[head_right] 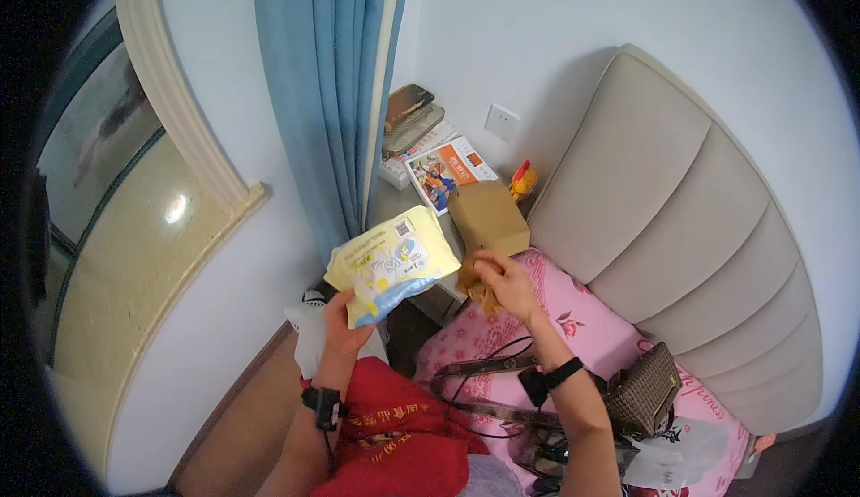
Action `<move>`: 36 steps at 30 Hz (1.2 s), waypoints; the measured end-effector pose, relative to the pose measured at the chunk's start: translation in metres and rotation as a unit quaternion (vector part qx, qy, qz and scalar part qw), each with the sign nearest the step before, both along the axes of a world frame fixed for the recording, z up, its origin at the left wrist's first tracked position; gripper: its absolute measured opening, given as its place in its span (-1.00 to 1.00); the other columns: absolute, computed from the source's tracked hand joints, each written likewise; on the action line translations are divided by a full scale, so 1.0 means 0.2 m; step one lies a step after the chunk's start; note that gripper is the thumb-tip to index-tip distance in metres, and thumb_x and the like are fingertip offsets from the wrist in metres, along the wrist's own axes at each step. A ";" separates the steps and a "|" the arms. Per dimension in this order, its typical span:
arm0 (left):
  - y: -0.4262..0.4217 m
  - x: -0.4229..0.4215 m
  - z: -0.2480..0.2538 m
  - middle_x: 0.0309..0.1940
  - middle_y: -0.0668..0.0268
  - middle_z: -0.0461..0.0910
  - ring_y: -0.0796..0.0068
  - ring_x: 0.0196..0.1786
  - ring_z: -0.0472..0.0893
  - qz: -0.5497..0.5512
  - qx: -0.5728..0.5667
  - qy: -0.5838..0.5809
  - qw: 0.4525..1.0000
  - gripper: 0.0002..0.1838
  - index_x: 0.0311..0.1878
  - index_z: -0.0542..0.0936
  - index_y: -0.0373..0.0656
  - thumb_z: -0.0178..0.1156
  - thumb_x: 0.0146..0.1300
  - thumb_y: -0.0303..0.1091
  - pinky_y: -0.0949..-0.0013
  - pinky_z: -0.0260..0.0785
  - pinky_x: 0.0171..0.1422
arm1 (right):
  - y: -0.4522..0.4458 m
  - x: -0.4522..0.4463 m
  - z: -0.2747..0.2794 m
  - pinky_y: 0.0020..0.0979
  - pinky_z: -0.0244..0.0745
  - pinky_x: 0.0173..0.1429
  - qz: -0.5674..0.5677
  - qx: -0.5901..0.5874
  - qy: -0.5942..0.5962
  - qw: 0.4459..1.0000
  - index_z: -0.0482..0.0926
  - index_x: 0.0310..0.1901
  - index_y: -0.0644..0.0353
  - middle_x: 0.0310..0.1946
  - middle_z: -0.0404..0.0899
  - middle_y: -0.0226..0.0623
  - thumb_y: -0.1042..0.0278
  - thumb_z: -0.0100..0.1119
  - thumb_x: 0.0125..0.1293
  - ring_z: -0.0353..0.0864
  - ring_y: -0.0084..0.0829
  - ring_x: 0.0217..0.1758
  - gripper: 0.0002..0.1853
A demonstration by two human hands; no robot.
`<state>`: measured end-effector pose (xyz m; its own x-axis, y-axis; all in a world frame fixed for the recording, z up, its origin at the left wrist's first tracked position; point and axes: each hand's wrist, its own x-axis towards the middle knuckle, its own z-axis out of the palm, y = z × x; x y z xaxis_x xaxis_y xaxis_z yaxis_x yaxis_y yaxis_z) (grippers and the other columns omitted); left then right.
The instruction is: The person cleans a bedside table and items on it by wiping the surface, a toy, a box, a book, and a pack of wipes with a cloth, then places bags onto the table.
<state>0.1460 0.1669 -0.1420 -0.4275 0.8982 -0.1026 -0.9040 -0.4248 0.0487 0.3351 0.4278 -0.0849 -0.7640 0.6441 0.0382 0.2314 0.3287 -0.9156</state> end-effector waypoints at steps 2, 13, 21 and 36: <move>0.03 0.04 0.07 0.35 0.08 0.39 0.11 0.41 0.37 -0.033 0.020 0.055 0.998 -0.36 0.45 0.22 -0.17 0.14 0.36 -0.26 -0.07 0.16 0.52 | -0.12 -0.10 -0.02 -0.42 0.40 0.18 -0.102 -0.120 0.121 0.980 0.53 0.07 0.31 -0.05 0.60 -0.27 0.21 0.10 0.47 0.53 -0.44 0.04 -0.67; 0.04 -0.01 0.04 0.30 0.15 0.47 0.15 0.33 0.47 -0.089 -0.153 0.238 0.955 -0.31 0.45 0.24 -0.20 0.17 0.37 -0.08 -0.02 0.32 0.39 | -0.22 -0.48 0.05 -0.50 0.38 0.04 -0.304 -0.165 0.279 0.896 0.49 -0.05 0.27 -0.17 0.54 -0.35 0.18 0.07 0.51 0.46 -0.57 -0.11 -0.72; 0.18 0.12 0.07 0.25 0.25 0.52 0.32 0.25 0.54 -0.279 -0.193 0.152 0.928 -0.07 0.37 0.37 -0.12 -0.29 0.29 0.52 0.18 0.36 0.37 | -0.25 -0.48 -0.01 -0.52 0.43 -0.03 -0.215 -0.102 0.211 0.948 0.51 -0.07 0.24 -0.20 0.56 -0.41 0.20 0.13 0.48 0.48 -0.62 -0.15 -0.75; 0.15 0.09 0.06 0.18 0.24 0.58 0.27 0.20 0.59 -0.157 -0.142 0.095 0.973 -0.36 0.34 0.42 -0.09 -0.14 0.48 0.22 0.14 0.42 0.31 | -0.28 -0.40 0.43 -0.25 0.44 0.10 -0.071 0.259 0.176 0.947 0.56 0.03 0.23 -0.07 0.42 -0.11 0.31 0.02 0.46 0.53 -0.09 -0.03 -0.75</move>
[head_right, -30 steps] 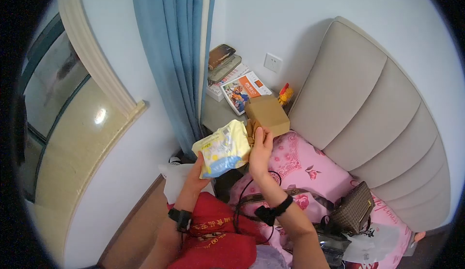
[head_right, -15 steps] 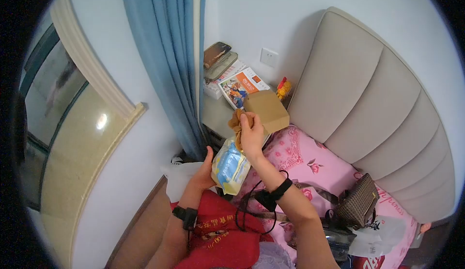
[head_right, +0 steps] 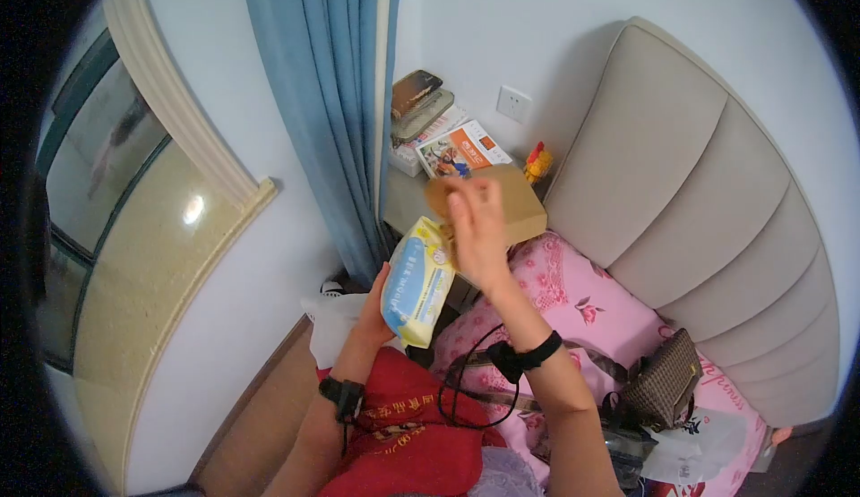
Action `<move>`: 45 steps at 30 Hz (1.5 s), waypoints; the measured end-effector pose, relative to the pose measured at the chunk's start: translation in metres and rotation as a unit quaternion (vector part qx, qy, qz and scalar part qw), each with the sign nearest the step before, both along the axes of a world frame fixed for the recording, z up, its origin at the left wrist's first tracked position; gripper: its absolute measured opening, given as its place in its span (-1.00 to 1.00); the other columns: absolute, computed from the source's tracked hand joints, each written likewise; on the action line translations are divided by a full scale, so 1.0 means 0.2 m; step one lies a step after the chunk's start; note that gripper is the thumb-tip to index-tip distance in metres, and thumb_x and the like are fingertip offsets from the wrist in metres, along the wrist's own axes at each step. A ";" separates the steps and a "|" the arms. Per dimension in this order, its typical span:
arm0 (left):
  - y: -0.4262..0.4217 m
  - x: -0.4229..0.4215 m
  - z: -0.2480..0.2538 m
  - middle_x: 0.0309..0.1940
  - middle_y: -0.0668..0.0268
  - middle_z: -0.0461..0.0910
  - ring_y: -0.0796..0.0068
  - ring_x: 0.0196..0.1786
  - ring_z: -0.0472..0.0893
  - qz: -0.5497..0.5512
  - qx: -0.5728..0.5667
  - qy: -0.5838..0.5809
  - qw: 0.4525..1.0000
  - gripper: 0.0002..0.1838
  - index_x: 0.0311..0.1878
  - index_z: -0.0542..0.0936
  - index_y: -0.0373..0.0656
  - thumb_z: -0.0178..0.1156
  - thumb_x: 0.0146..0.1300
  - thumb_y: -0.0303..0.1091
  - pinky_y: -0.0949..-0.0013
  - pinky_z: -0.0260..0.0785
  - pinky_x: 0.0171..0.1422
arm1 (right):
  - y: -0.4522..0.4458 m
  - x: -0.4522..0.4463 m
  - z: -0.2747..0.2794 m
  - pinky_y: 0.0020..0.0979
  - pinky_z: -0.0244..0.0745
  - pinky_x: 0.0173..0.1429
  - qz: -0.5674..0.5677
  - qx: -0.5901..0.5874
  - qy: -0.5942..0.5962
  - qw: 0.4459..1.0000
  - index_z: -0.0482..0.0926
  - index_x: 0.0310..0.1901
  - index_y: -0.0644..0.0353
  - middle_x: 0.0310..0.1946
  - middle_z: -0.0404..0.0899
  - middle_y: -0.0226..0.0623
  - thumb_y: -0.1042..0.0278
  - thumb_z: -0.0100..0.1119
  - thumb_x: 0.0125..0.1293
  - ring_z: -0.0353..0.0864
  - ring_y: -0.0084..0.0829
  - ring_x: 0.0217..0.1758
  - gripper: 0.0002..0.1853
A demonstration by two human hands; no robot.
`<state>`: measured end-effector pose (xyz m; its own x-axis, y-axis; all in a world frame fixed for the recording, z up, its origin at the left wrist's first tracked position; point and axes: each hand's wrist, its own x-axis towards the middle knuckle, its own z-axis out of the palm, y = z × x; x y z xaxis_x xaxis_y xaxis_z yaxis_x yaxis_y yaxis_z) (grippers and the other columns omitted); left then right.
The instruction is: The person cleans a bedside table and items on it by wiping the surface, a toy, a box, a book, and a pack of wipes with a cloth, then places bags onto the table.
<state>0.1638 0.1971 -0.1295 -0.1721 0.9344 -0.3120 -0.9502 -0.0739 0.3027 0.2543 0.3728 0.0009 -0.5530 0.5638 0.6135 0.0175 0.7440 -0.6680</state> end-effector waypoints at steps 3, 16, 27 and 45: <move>0.00 0.01 0.01 0.21 0.22 0.56 0.24 0.22 0.57 -0.002 0.001 -0.018 1.000 -0.36 0.36 0.40 -0.09 -0.16 0.49 0.21 0.11 0.40 0.33 | -0.20 0.00 -0.09 -0.11 0.49 0.00 0.013 -0.028 -0.167 0.985 0.50 0.08 0.17 -0.05 0.39 -0.04 0.31 0.07 0.41 0.53 0.02 -0.03 -0.73; -0.08 0.01 0.14 0.26 0.20 0.49 0.20 0.23 0.54 0.015 -0.067 0.047 0.997 -0.33 0.40 0.34 -0.06 -0.26 0.50 0.24 0.09 0.43 0.32 | -0.48 0.24 -0.05 -0.30 0.61 -0.18 0.300 0.014 -0.139 0.944 0.53 0.07 0.08 -0.12 0.38 -0.22 0.30 0.33 0.25 0.61 -0.20 -0.17 -0.63; -0.09 -0.01 -0.09 0.19 0.30 0.56 0.37 0.14 0.61 -0.003 0.002 0.088 0.996 -0.47 0.34 0.42 -0.03 -0.09 0.51 0.11 0.26 0.51 0.21 | -0.16 0.06 -0.11 -0.27 0.57 -0.23 0.066 0.162 -0.141 0.974 0.63 0.02 -0.03 -0.16 0.44 -0.25 0.28 0.35 0.17 0.60 -0.23 -0.21 -0.66; -0.02 -0.02 -0.03 0.03 0.24 0.64 0.46 -0.07 0.69 0.056 -0.065 0.105 0.991 -0.44 0.28 0.44 -0.23 -0.05 0.51 0.07 0.43 0.57 0.01 | 0.01 0.17 0.02 -0.27 0.56 -0.09 0.098 0.104 -0.240 0.960 0.67 -0.02 0.08 -0.20 0.47 -0.18 0.35 0.32 0.21 0.61 -0.14 -0.18 -0.72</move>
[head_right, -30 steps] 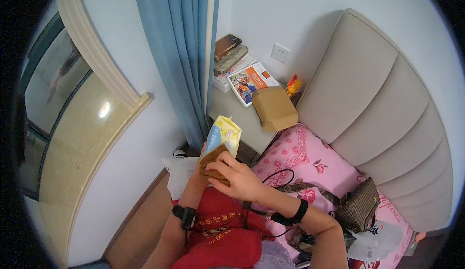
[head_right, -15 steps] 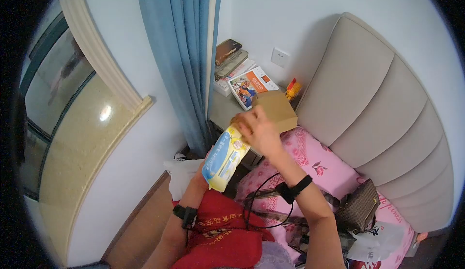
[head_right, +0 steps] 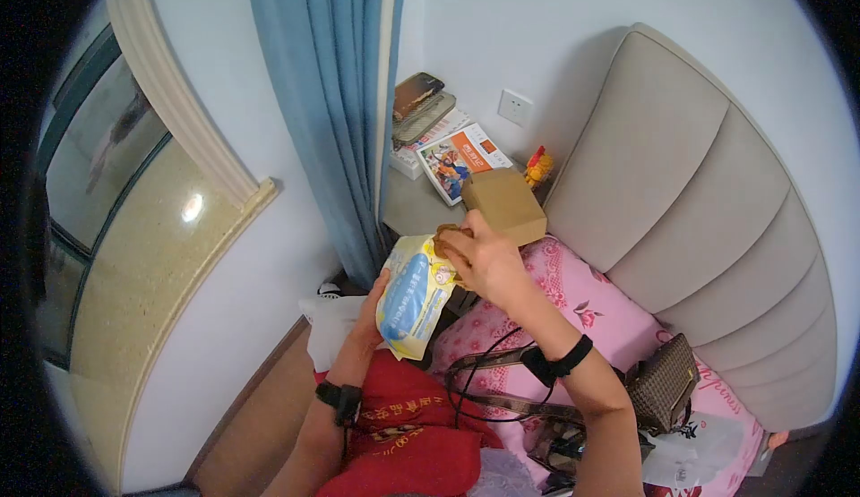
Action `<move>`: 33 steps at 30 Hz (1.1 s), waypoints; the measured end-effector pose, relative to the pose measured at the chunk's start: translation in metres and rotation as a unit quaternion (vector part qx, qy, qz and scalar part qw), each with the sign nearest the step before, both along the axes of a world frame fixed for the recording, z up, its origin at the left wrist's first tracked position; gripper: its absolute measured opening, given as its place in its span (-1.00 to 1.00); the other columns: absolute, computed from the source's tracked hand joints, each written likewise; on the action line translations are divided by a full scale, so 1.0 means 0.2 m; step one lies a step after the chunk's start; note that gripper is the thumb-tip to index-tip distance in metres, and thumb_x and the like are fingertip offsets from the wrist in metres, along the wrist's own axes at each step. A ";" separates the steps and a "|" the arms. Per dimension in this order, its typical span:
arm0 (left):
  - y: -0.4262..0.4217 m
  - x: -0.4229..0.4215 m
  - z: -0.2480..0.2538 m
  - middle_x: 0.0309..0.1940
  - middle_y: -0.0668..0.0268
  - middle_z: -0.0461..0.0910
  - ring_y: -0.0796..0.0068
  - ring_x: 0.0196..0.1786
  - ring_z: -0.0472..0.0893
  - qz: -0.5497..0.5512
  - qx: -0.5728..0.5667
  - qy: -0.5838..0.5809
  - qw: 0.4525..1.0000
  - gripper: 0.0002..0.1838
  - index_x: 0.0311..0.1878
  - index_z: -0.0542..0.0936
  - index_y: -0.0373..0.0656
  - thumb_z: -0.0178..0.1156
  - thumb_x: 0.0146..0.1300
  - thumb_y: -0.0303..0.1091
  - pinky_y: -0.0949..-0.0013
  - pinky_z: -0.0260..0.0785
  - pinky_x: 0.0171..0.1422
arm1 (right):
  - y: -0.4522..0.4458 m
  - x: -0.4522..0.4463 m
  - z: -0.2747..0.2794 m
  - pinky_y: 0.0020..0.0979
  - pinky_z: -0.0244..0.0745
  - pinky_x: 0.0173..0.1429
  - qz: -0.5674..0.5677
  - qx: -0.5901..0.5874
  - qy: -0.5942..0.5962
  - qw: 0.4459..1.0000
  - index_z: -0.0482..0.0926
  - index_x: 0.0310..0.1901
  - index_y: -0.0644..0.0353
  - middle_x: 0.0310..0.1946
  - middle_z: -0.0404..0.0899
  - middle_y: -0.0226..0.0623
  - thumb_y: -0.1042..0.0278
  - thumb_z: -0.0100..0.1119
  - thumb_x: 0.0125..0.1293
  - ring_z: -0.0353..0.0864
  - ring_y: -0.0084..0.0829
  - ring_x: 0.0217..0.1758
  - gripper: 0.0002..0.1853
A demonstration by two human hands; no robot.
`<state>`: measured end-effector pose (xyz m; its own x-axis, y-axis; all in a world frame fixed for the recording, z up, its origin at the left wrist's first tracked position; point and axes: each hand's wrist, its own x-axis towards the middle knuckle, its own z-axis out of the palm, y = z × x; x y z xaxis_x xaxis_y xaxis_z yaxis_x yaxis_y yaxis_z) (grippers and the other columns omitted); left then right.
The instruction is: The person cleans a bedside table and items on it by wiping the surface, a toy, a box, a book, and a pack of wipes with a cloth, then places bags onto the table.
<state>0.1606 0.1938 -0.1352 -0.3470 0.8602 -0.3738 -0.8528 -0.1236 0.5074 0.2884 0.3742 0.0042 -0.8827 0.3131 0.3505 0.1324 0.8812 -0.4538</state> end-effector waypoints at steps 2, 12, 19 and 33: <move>-0.01 -0.01 -0.07 0.05 0.26 0.62 0.49 -0.04 0.66 0.016 -0.013 0.048 0.999 -0.44 0.29 0.43 -0.23 -0.05 0.51 0.07 0.44 0.53 0.05 | -0.02 0.02 0.01 -0.28 0.57 -0.16 0.020 0.041 0.001 0.999 0.67 -0.01 0.10 -0.23 0.47 -0.16 0.33 0.29 0.26 0.62 -0.16 -0.22 -0.73; 0.03 0.05 -0.09 0.08 0.31 0.56 0.58 0.07 0.54 0.125 -0.024 0.143 0.981 -0.43 0.25 0.47 -0.23 0.00 0.48 0.08 0.46 0.39 0.16 | -0.16 0.01 -0.08 -0.33 0.45 -0.07 -0.071 -0.191 0.078 0.976 0.60 0.10 0.32 -0.32 0.47 -0.16 0.37 0.10 0.41 0.55 -0.26 -0.22 -0.69; -0.05 -0.02 -0.07 0.03 0.33 0.61 0.58 -0.01 0.58 0.057 -0.030 0.212 0.975 -0.46 0.24 0.47 -0.26 0.00 0.50 0.04 0.46 0.43 0.11 | -0.01 0.04 -0.01 -0.21 0.51 -0.06 0.030 -0.123 -0.020 0.992 0.66 0.03 0.15 -0.22 0.50 -0.07 0.35 0.13 0.33 0.62 -0.06 -0.19 -0.72; -0.06 -0.02 -0.01 0.01 0.36 0.61 0.64 -0.03 0.57 0.001 -0.014 0.285 0.959 -0.57 0.24 0.47 -0.24 0.03 0.51 -0.11 0.49 0.44 0.08 | -0.09 0.02 -0.09 -0.36 0.54 -0.25 -0.209 -0.160 0.035 0.964 0.52 -0.33 0.23 -0.41 0.64 -0.20 0.38 0.36 0.14 0.68 -0.28 -0.38 -0.80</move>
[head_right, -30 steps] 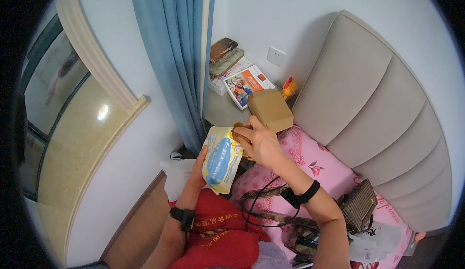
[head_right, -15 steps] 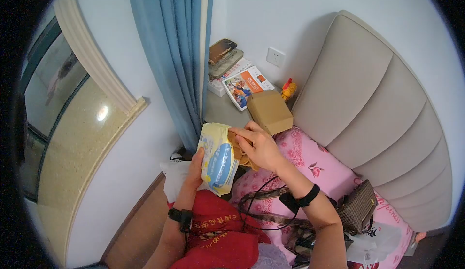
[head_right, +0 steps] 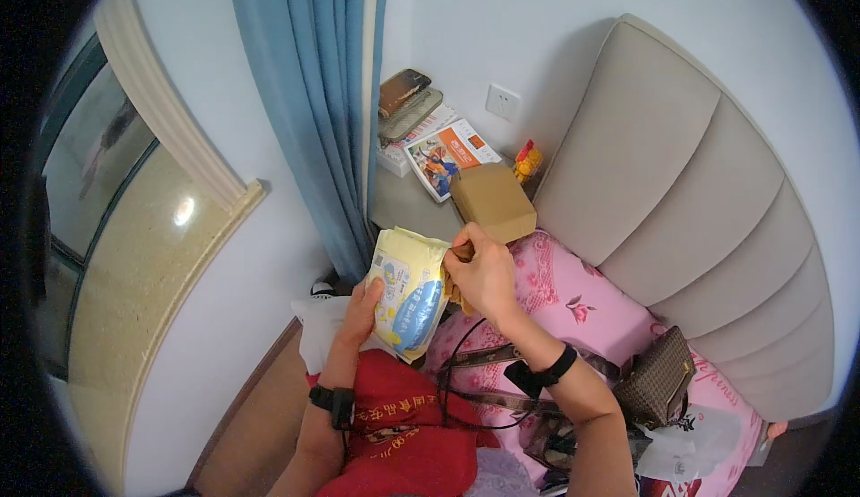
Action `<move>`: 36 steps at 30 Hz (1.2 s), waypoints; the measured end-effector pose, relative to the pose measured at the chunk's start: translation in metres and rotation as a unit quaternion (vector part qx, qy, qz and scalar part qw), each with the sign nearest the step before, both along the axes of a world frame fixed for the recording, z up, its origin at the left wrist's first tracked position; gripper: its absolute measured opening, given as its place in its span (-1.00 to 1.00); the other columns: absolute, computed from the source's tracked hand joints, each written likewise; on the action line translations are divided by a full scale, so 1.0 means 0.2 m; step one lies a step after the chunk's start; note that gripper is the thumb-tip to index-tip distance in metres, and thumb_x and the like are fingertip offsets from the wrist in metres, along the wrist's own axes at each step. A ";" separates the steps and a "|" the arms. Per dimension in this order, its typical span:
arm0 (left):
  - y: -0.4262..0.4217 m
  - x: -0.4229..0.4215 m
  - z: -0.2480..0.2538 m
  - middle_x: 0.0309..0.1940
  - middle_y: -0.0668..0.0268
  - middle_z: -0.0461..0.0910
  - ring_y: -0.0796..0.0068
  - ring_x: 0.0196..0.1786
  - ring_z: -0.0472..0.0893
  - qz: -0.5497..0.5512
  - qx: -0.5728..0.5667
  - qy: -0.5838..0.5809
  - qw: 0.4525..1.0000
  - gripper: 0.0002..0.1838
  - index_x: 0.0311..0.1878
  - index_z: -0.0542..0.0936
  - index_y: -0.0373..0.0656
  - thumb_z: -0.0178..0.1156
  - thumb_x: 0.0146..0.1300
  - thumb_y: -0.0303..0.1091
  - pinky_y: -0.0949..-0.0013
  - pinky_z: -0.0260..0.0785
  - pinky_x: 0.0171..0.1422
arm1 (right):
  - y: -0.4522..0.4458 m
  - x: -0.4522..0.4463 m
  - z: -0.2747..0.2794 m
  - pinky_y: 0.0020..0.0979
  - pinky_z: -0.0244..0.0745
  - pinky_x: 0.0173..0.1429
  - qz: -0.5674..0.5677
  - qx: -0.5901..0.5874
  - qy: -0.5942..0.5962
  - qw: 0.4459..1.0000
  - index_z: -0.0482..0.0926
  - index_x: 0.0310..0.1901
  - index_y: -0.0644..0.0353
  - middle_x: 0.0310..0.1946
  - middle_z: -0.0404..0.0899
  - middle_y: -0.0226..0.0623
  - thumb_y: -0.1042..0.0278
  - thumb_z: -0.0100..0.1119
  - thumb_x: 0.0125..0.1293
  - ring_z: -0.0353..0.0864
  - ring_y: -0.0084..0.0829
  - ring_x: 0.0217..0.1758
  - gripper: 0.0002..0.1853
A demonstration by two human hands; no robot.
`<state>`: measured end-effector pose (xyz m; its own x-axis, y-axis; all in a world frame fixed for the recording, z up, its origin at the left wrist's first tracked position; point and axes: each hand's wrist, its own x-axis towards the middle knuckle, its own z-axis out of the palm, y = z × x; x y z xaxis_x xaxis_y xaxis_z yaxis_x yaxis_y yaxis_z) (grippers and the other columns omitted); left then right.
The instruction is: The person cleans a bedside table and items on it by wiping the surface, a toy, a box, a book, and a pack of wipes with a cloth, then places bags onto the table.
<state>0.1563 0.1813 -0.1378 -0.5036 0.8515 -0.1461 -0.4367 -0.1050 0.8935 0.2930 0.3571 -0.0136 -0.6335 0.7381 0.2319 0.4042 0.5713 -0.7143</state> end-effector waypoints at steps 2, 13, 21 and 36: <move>0.01 0.01 0.00 0.00 0.36 0.61 0.64 -0.04 0.57 0.008 0.014 0.017 1.000 -0.57 0.24 0.47 -0.24 0.04 0.50 -0.11 0.49 0.44 0.07 | 0.05 0.02 -0.06 -0.42 0.51 -0.24 0.024 -0.178 0.033 0.983 0.51 -0.31 0.23 -0.42 0.62 -0.30 0.37 0.37 0.16 0.64 -0.44 -0.36 -0.79; -0.01 0.00 0.03 -0.02 0.36 0.61 0.67 -0.02 0.53 0.019 0.043 0.035 0.998 -0.57 0.21 0.49 -0.27 0.11 0.46 -0.14 0.52 0.41 0.06 | 0.12 0.03 -0.16 -0.53 0.38 -0.27 0.088 -0.258 0.022 0.962 0.46 -0.42 0.20 -0.51 0.51 -0.46 0.33 0.33 0.22 0.47 -0.65 -0.38 -0.77; -0.03 -0.04 -0.02 0.18 0.26 0.54 0.39 0.17 0.56 0.132 0.133 -0.253 0.949 -0.43 0.40 0.33 -0.18 -0.11 0.53 0.03 0.31 0.42 0.27 | 0.10 0.03 -0.35 -0.42 0.47 -0.27 0.041 -0.375 -0.184 0.908 0.61 -0.39 0.29 -0.52 0.60 -0.26 0.12 0.38 0.11 0.55 -0.53 -0.41 -0.66; -0.01 -0.07 0.03 0.29 0.24 0.46 0.26 0.29 0.50 0.101 0.056 -0.193 0.974 -0.40 0.45 0.26 -0.12 -0.23 0.56 0.08 0.20 0.36 0.38 | -0.12 -0.21 0.21 -0.42 0.44 -0.01 0.123 0.020 0.243 0.962 0.55 -0.06 0.26 -0.19 0.50 -0.25 0.41 0.28 0.28 0.56 -0.36 -0.13 -0.76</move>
